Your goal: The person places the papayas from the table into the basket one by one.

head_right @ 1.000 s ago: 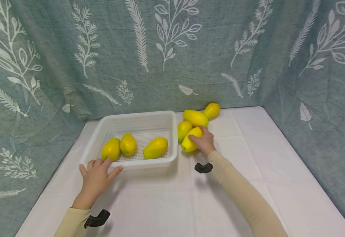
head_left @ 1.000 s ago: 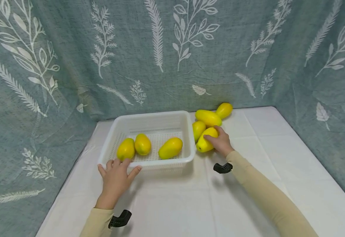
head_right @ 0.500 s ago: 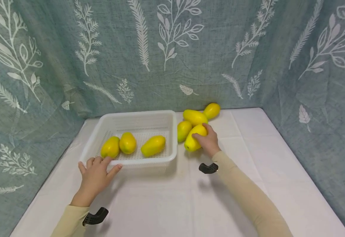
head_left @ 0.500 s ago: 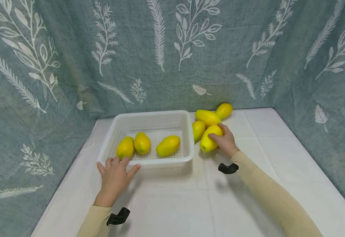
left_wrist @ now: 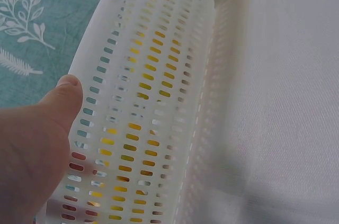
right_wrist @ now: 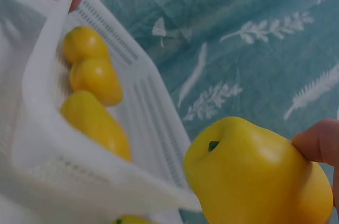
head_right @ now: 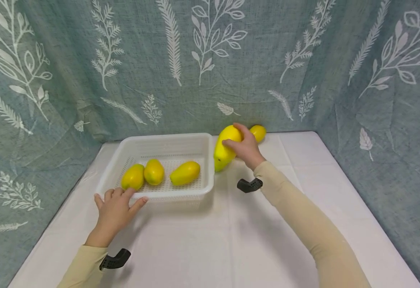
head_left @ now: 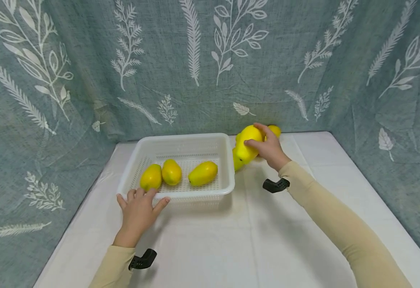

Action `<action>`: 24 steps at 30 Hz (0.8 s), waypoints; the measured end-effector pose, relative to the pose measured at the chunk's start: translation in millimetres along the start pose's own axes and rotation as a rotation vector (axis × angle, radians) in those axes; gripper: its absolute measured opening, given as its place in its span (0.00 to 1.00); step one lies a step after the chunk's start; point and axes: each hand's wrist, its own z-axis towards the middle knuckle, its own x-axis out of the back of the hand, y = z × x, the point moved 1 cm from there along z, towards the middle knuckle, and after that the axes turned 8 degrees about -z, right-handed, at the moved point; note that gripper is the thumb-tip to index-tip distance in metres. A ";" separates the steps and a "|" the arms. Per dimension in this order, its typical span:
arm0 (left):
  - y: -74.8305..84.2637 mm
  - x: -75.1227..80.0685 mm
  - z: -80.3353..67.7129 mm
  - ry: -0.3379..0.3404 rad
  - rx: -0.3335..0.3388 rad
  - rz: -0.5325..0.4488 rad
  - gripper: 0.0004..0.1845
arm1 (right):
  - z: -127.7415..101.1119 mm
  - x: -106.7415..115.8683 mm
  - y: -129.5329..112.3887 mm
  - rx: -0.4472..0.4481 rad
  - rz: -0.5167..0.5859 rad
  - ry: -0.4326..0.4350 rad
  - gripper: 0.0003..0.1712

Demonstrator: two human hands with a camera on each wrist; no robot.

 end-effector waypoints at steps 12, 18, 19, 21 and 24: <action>0.4 -1.0 1.1 -0.016 0.015 -0.002 0.30 | -9.3 -67.0 -25.0 0.109 -0.130 -0.236 0.43; -1.3 -2.0 0.7 0.001 0.008 -0.004 0.30 | -12.9 -94.3 -21.5 0.206 -0.259 -0.303 0.43; -1.6 -2.0 0.5 0.003 0.008 -0.004 0.30 | -12.9 -98.3 -20.1 0.227 -0.285 -0.301 0.43; -2.1 -2.2 0.4 0.007 0.009 -0.002 0.30 | -12.4 -106.2 -16.3 0.250 -0.335 -0.284 0.42; -2.6 -2.9 0.0 0.004 0.011 -0.004 0.31 | -12.0 -117.1 -10.0 0.247 -0.374 -0.254 0.42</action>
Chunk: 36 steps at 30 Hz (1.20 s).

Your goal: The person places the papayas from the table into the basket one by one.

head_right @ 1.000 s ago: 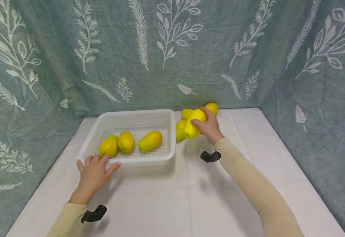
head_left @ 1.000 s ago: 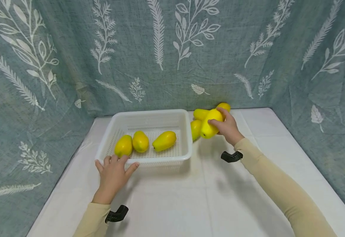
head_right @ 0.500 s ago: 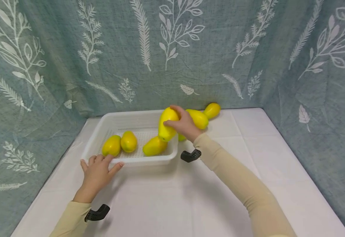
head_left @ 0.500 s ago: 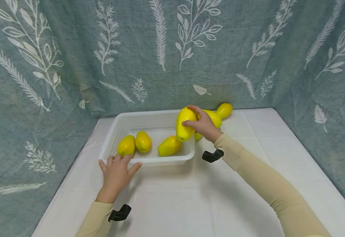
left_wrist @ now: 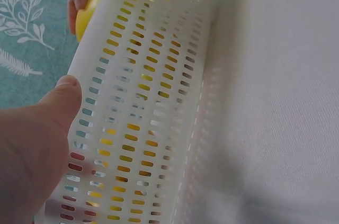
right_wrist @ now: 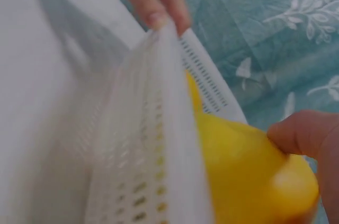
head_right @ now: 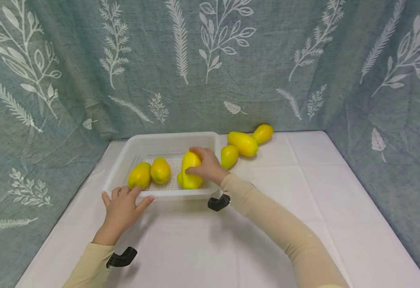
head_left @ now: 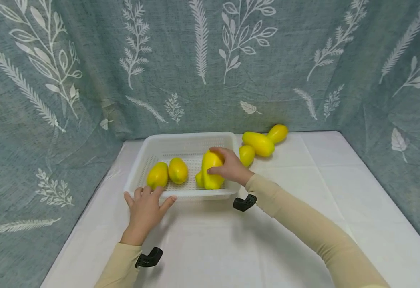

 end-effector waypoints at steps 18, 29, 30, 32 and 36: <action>8.4 -1.3 2.0 0.000 -0.007 -0.003 0.31 | 0.5 -26.0 -2.7 -0.024 0.011 -0.080 0.44; 8.0 -1.9 1.1 -0.035 0.019 -0.012 0.30 | -4.2 -20.8 1.1 -0.030 0.110 -0.078 0.40; 7.7 -1.7 0.7 -0.040 0.023 -0.012 0.30 | -4.7 -17.6 1.2 -0.029 0.125 -0.073 0.40; 6.9 -0.9 0.1 -0.044 0.029 -0.012 0.30 | -5.6 -7.8 1.7 -0.026 0.154 -0.052 0.39; 4.8 1.9 -0.7 -0.031 0.025 -0.008 0.30 | -7.1 23.6 5.9 -0.013 0.204 0.027 0.38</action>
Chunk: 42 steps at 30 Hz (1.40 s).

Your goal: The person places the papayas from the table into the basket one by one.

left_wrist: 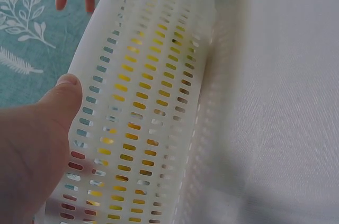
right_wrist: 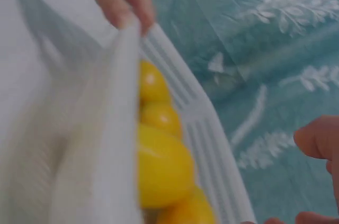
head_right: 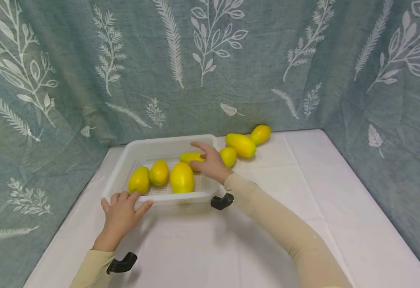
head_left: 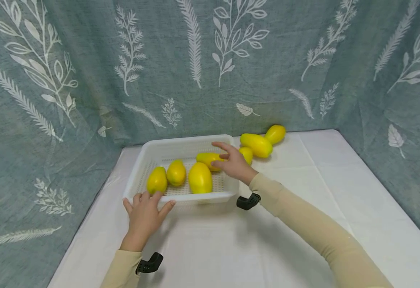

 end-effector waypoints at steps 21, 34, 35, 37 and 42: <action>-14.9 14.9 -4.8 0.032 -0.006 0.018 0.30 | -12.7 83.0 78.5 -0.224 0.087 0.217 0.40; -13.7 11.9 -5.2 0.044 -0.005 0.014 0.29 | 12.1 45.1 88.0 -0.286 0.055 0.159 0.38; -12.9 10.6 -4.9 0.042 -0.005 0.012 0.29 | 14.2 41.9 89.1 -0.298 0.050 0.155 0.38; -10.8 7.2 -4.2 0.037 -0.005 0.008 0.29 | 18.0 36.3 91.3 -0.314 0.028 0.150 0.38; -4.4 -0.6 -2.1 0.041 -0.021 0.001 0.29 | 25.1 26.8 96.1 -0.333 -0.050 0.161 0.38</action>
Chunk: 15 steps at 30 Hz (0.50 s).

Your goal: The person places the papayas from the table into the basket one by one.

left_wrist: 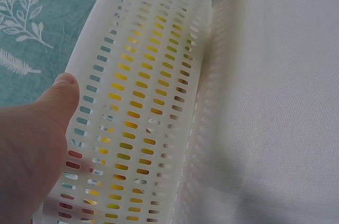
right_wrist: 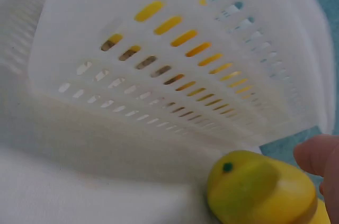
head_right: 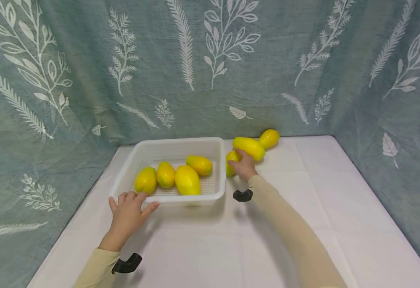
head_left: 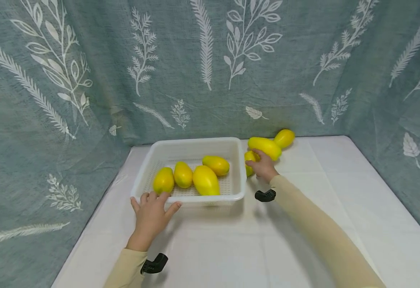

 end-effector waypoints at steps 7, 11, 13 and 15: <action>2.3 -2.9 -1.3 0.046 -0.046 -0.010 0.29 | 8.0 -13.4 3.7 0.070 -0.063 0.101 0.36; 0.3 -1.5 -1.6 0.057 -0.048 -0.011 0.28 | 11.2 -20.4 3.5 0.110 -0.055 0.149 0.37; -0.9 -0.9 -1.8 0.055 -0.044 -0.016 0.28 | 11.2 -23.3 2.9 0.113 -0.049 0.153 0.37; -2.4 -0.3 -2.3 0.051 -0.038 -0.016 0.28 | 10.2 -25.4 2.3 0.114 -0.054 0.145 0.36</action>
